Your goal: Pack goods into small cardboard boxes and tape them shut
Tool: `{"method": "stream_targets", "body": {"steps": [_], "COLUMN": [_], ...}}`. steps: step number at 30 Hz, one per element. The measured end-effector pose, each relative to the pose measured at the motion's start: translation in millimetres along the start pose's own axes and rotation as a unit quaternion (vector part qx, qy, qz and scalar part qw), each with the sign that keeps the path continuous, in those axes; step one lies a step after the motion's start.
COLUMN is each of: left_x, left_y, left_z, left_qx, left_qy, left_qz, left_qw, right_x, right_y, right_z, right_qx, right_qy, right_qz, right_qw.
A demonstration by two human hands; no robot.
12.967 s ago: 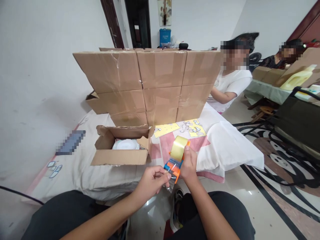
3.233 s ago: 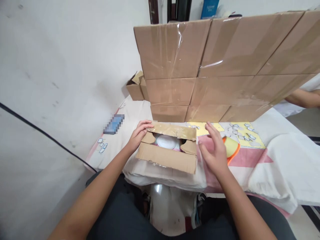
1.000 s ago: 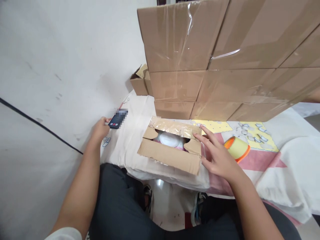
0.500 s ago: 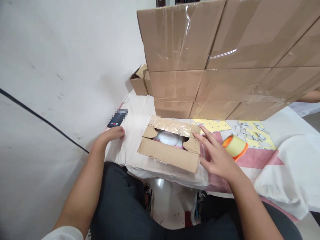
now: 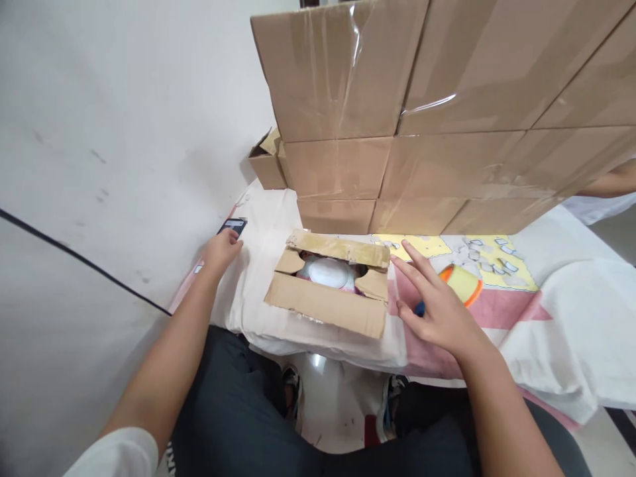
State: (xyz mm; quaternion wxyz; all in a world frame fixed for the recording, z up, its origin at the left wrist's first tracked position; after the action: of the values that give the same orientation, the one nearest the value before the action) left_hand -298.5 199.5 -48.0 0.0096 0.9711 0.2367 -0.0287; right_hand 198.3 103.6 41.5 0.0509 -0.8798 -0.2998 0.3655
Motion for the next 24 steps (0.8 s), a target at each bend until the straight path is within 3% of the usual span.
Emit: {"method": "stream_targets", "body": {"steps": [3, 7, 13, 17, 24], "left_x": [-4, -9, -15, -6, -7], "left_y": [-15, -33, -66, -80, -76], "left_z": [-2.7, -5.4, -1.8, -4.6, 1.9], "left_qx": [0.049, 0.080, 0.025, 0.024, 0.007], "left_qy": [-0.022, -0.051, -0.083, -0.102, -0.077], "left_qz": [-0.055, -0.073, -0.061, -0.075, -0.107], "left_qw": [0.997, 0.993, 0.994, 0.992, 0.991], "right_x": [-2, -5, 2, 4, 2], "right_y": [0, 3, 9, 11, 14], "right_z": [-8, -14, -19, -22, -31], "right_qx": [0.011, 0.017, 0.022, 0.026, 0.041], "right_qy": [-0.001, 0.000, 0.011, 0.011, 0.015], "right_qz": [-0.003, -0.013, -0.004, -0.002, -0.014], "right_qw": [1.000, 1.000, 1.000, 1.000, 0.999]}}
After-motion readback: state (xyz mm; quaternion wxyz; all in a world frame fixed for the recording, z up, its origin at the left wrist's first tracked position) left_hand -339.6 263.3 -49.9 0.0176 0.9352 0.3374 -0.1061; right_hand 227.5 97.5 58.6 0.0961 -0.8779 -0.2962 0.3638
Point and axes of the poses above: each hand's wrist, its own y-axis away from the middle knuckle, its own z-axis out of the palm, x = y × z, the point moved 10 cm from there along -y, towards the middle knuckle, and after that the axes turned 14 degrees about -y, right-handed, at the moved point
